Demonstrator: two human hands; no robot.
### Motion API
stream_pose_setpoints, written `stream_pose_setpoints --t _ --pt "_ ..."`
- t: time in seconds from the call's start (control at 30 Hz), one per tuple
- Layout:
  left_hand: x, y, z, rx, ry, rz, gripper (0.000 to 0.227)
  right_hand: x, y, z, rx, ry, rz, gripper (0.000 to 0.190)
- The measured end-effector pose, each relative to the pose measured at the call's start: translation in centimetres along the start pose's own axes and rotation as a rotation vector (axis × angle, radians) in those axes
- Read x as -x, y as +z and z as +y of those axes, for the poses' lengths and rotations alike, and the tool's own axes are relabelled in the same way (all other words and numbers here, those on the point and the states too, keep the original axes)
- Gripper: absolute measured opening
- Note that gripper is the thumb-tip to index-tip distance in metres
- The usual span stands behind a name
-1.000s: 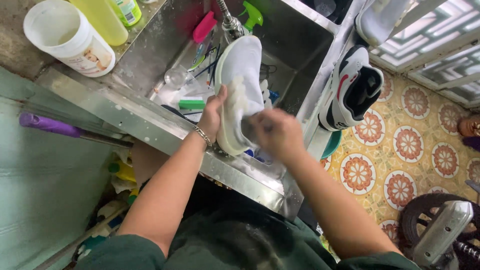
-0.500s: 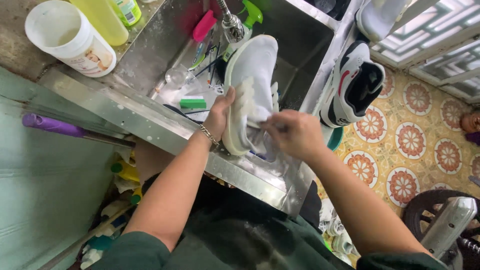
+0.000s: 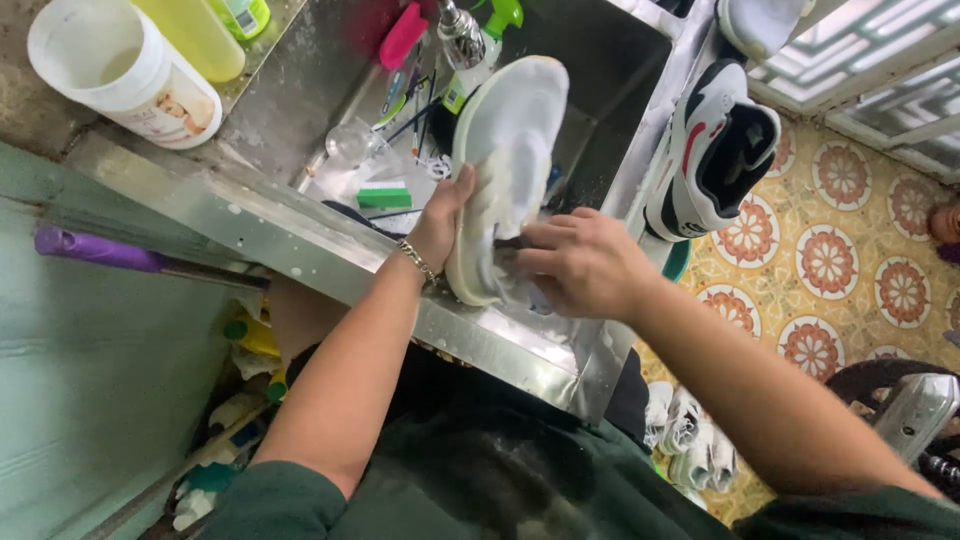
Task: The person cleans a white sneaker in a sink using a brush and soap. They scrub the shoe's interior and exterior, rinse it under running water, and then wash their hands with soap before rinsing again.
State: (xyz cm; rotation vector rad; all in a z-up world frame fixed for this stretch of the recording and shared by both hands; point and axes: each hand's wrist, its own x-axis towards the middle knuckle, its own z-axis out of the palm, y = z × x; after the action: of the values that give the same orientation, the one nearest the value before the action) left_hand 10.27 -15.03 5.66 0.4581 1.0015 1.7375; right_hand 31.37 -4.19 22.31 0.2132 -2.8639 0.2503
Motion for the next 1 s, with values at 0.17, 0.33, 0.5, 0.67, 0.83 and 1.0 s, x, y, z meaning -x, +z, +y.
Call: stream_pose_setpoints --t 0.17,0.33,0.5,0.67,0.83,1.0 --pt "2.7 4.9 5.7 0.045 -0.004 0.020 0.063 -3.3 -4.4 5.3 0.048 -0.131 -0.009 0.015" --pt "2.7 3.9 5.2 -0.027 -0.050 0.011 0.072 -3.3 -1.6 3.0 -0.001 -0.154 -0.109 0.013" --pt "3.2 5.8 6.4 0.085 -0.029 0.060 0.065 -4.6 -4.5 7.7 0.103 -0.167 -0.064 0.005" --pt "3.2 5.6 6.5 0.014 -0.051 0.082 0.067 -3.5 -2.4 6.9 0.048 -0.226 -0.085 0.014" --pt "1.9 4.4 4.8 0.000 -0.077 0.074 0.065 -3.6 -1.7 6.6 0.103 -0.171 -0.056 0.014" --pt "3.3 6.1 7.5 -0.005 -0.052 0.095 0.065 -3.0 -2.8 8.6 0.056 -0.089 -0.054 0.009"
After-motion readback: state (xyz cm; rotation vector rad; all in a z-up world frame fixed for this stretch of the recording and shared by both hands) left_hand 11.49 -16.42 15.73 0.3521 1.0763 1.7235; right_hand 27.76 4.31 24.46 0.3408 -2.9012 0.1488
